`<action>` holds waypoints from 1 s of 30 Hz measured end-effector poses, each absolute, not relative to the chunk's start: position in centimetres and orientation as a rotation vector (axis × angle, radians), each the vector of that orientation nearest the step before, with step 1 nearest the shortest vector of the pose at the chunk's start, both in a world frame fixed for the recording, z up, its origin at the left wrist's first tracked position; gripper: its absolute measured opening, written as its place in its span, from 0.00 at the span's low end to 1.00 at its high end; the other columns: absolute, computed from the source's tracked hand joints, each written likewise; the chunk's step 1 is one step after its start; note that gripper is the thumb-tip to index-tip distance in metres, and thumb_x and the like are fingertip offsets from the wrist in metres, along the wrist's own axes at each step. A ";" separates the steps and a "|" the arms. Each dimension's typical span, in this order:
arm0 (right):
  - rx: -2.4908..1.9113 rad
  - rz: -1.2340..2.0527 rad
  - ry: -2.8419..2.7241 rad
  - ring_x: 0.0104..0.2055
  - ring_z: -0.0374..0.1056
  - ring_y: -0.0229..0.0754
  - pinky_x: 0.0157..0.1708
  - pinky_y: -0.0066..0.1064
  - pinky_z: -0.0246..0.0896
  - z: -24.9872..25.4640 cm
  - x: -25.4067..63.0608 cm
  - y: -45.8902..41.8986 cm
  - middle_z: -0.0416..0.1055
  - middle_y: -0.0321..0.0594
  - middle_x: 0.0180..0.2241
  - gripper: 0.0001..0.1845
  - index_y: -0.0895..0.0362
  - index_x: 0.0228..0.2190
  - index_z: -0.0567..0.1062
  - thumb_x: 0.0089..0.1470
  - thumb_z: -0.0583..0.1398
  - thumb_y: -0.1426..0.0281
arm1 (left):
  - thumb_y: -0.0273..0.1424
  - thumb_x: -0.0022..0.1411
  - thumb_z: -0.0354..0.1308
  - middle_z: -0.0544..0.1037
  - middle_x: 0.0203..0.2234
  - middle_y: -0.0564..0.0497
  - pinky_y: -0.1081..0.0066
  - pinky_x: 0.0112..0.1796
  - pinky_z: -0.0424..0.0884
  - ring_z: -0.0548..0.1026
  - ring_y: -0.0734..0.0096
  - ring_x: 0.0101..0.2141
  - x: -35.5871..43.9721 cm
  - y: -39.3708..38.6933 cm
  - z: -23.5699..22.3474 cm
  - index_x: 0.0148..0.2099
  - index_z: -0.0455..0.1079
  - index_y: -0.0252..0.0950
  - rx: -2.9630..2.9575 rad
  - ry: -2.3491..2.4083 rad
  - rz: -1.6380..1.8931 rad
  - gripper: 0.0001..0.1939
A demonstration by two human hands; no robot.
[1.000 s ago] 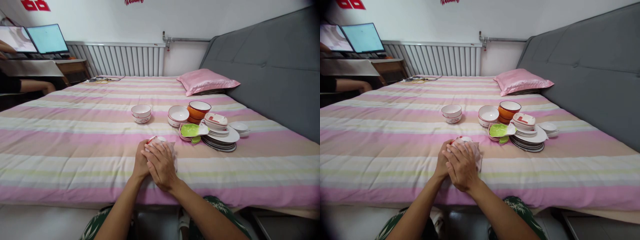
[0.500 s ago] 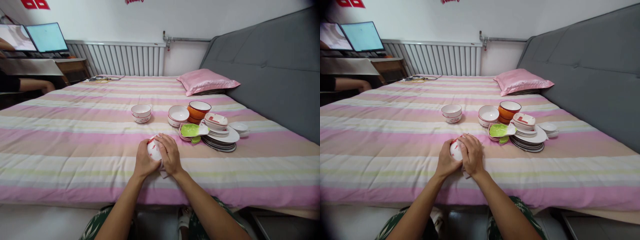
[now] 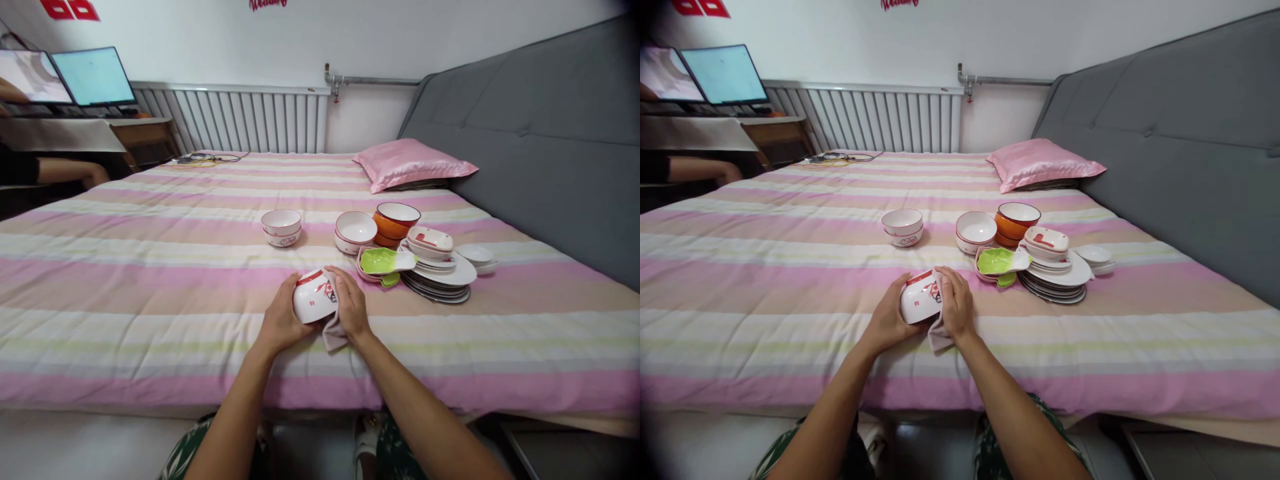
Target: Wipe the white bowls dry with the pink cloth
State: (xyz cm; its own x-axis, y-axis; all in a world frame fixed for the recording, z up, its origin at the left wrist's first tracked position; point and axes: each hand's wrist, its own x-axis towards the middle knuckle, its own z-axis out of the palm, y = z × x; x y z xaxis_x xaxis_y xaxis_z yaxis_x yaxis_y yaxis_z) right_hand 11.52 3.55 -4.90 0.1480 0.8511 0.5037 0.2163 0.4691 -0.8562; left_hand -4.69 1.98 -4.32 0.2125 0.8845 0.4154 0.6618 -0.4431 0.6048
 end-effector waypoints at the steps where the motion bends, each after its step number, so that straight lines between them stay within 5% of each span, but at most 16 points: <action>1: -1.022 0.617 -1.369 0.54 0.65 0.42 0.57 0.39 0.55 -5.0 11.6 3.6 0.72 0.41 0.49 0.19 0.55 0.46 0.74 0.62 0.47 0.66 | 0.38 0.41 0.68 0.63 0.58 0.39 0.54 0.54 0.64 0.64 0.51 0.57 -4.8 2.1 -4.4 0.62 0.49 0.36 2.215 1.464 1.048 0.48; 7: -0.981 0.706 -1.291 0.53 0.65 0.43 0.57 0.40 0.55 -5.3 11.7 4.0 0.72 0.43 0.49 0.20 0.56 0.45 0.74 0.62 0.48 0.63 | 0.43 0.40 0.69 0.60 0.60 0.37 0.50 0.54 0.64 0.57 0.46 0.61 -5.6 2.7 -4.6 0.62 0.52 0.38 2.326 1.486 0.923 0.49; 14: -0.944 0.861 -1.136 0.53 0.66 0.44 0.55 0.40 0.57 -5.8 12.0 4.7 0.73 0.45 0.48 0.20 0.59 0.44 0.75 0.59 0.50 0.61 | 0.40 0.41 0.69 0.63 0.59 0.36 0.50 0.52 0.66 0.63 0.47 0.58 -5.2 3.2 -5.0 0.63 0.50 0.38 2.329 1.415 0.998 0.50; 25: -0.897 1.074 -1.025 0.44 0.72 0.46 0.44 0.38 0.66 -5.7 11.9 4.5 0.77 0.45 0.42 0.22 0.60 0.43 0.76 0.55 0.52 0.59 | 0.37 0.43 0.66 0.70 0.49 0.41 0.57 0.49 0.69 0.72 0.55 0.48 -3.8 1.4 -3.4 0.56 0.57 0.36 2.260 1.328 1.231 0.38; 30: -0.866 1.032 -1.096 0.49 0.69 0.46 0.51 0.39 0.62 -5.1 11.4 3.8 0.75 0.44 0.46 0.20 0.58 0.42 0.76 0.56 0.53 0.59 | 0.36 0.41 0.66 0.71 0.43 0.43 0.58 0.44 0.70 0.72 0.56 0.43 -3.8 1.2 -3.6 0.52 0.58 0.36 2.244 1.410 1.317 0.35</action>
State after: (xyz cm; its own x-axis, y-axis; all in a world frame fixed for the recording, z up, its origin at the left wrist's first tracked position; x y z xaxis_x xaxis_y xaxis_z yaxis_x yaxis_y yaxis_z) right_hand 11.43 3.83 -5.07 0.1251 0.9526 0.2772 -0.2193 0.2990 -0.9287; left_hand -3.75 1.24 -3.56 0.1573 0.7971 0.5830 0.6359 -0.5334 0.5578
